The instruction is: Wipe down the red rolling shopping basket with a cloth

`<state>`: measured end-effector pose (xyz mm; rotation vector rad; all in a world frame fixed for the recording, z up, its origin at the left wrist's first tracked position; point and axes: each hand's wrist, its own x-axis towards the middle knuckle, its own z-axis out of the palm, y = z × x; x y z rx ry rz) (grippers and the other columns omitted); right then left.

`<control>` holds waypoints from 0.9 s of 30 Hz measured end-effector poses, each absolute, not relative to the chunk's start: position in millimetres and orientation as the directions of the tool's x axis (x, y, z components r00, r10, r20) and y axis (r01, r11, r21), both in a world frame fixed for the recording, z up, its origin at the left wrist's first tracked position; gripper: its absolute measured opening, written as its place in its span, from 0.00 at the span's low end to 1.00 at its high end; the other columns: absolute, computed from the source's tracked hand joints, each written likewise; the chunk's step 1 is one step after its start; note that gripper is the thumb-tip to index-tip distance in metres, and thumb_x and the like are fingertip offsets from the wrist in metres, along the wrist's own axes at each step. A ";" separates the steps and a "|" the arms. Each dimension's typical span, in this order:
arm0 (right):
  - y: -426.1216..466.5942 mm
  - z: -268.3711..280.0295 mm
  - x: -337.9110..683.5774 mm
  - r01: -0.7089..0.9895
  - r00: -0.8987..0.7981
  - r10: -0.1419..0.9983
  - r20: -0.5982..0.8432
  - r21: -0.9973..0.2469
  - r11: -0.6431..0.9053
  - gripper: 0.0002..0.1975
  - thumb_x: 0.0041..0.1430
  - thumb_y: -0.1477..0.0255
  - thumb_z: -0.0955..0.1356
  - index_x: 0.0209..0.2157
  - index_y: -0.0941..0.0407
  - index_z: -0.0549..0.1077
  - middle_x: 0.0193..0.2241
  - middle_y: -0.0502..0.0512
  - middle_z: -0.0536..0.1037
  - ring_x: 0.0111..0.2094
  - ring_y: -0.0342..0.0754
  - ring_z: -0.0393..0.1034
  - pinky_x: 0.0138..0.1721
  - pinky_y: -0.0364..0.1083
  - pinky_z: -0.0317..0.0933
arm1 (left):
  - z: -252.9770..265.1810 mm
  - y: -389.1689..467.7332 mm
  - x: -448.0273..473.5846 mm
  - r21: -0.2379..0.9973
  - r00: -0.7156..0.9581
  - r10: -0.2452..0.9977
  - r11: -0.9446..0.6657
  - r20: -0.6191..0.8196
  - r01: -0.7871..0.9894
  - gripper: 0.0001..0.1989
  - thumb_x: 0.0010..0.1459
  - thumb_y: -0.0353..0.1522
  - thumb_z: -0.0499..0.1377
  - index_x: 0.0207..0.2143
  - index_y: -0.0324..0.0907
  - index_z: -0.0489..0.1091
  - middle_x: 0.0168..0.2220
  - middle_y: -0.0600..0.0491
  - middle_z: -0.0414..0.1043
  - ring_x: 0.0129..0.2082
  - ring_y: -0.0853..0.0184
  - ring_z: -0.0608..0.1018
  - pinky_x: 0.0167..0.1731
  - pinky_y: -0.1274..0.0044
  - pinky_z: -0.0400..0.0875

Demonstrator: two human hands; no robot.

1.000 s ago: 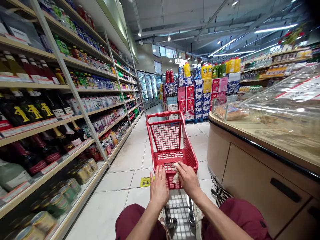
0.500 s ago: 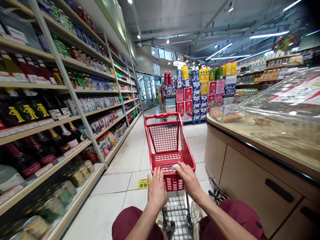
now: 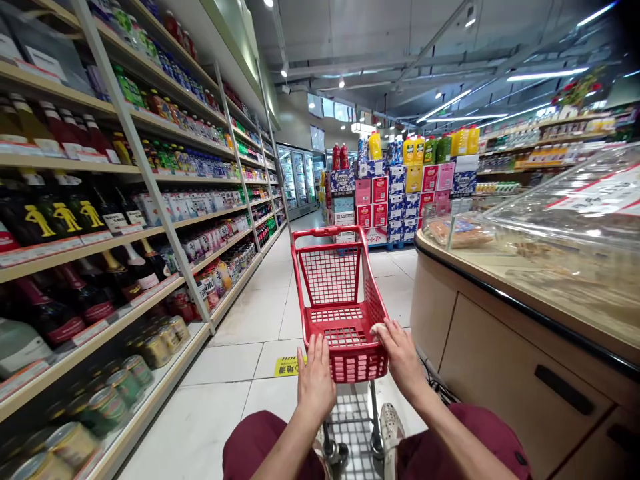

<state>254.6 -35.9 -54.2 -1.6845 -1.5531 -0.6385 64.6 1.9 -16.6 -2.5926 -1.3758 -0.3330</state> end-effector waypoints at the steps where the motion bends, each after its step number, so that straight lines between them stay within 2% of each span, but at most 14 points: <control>1: -36.0 -54.7 252.8 0.982 0.151 0.609 0.779 -0.191 0.001 0.25 0.53 0.85 0.54 0.51 0.56 0.62 0.54 0.61 0.62 0.58 0.51 0.46 0.52 0.59 0.52 | -16.1 1.2 65.6 -0.053 0.537 0.796 -0.545 0.279 0.837 0.37 0.43 0.26 0.47 0.59 0.34 0.42 0.62 0.49 0.40 0.61 0.60 0.41 0.57 0.59 0.40; 7: -24.1 -54.8 204.1 0.978 -0.055 0.607 0.793 -0.079 0.192 0.27 0.51 0.87 0.54 0.51 0.56 0.63 0.53 0.58 0.63 0.59 0.48 0.44 0.53 0.55 0.53 | -15.8 3.8 61.0 -0.091 0.560 0.790 -0.556 0.252 0.826 0.37 0.44 0.25 0.46 0.59 0.37 0.42 0.62 0.52 0.40 0.61 0.62 0.40 0.57 0.59 0.39; 13: -44.0 -56.3 253.2 0.987 0.129 0.570 0.812 -0.162 0.007 0.28 0.54 0.86 0.53 0.55 0.56 0.56 0.55 0.60 0.60 0.60 0.50 0.41 0.54 0.60 0.48 | -15.5 2.5 63.7 -0.056 0.551 0.792 -0.558 0.261 0.828 0.37 0.44 0.26 0.46 0.59 0.35 0.41 0.62 0.50 0.38 0.61 0.62 0.39 0.57 0.60 0.39; 16: -37.4 -57.7 227.1 0.989 0.064 0.549 0.833 -0.128 0.079 0.29 0.52 0.87 0.52 0.55 0.57 0.56 0.54 0.61 0.60 0.60 0.49 0.40 0.54 0.58 0.49 | -14.6 2.1 64.3 -0.057 0.545 0.802 -0.549 0.246 0.834 0.37 0.44 0.27 0.47 0.59 0.34 0.42 0.62 0.50 0.39 0.61 0.61 0.38 0.57 0.60 0.39; 20: -29.5 -55.9 202.1 0.980 -0.062 0.572 0.818 -0.058 0.189 0.29 0.52 0.87 0.54 0.55 0.56 0.57 0.54 0.57 0.61 0.60 0.48 0.40 0.54 0.56 0.50 | -15.4 3.6 61.2 -0.077 0.561 0.788 -0.562 0.252 0.824 0.37 0.44 0.25 0.46 0.59 0.36 0.41 0.62 0.51 0.40 0.61 0.62 0.39 0.57 0.60 0.39; 25: -44.1 -59.3 241.1 0.988 0.094 0.586 0.805 -0.149 0.045 0.30 0.52 0.86 0.53 0.57 0.55 0.52 0.56 0.59 0.58 0.60 0.49 0.40 0.55 0.58 0.47 | -15.7 0.7 64.6 -0.071 0.552 0.785 -0.556 0.281 0.828 0.37 0.44 0.26 0.47 0.59 0.35 0.42 0.62 0.49 0.39 0.61 0.60 0.39 0.57 0.60 0.40; 27: -42.1 -60.6 236.5 0.986 0.115 0.578 0.808 -0.164 0.033 0.30 0.52 0.86 0.54 0.57 0.56 0.53 0.56 0.60 0.57 0.60 0.50 0.40 0.55 0.59 0.47 | -14.8 -0.3 65.5 -0.072 0.543 0.792 -0.547 0.279 0.834 0.37 0.44 0.27 0.47 0.59 0.34 0.43 0.62 0.49 0.40 0.61 0.59 0.39 0.57 0.60 0.41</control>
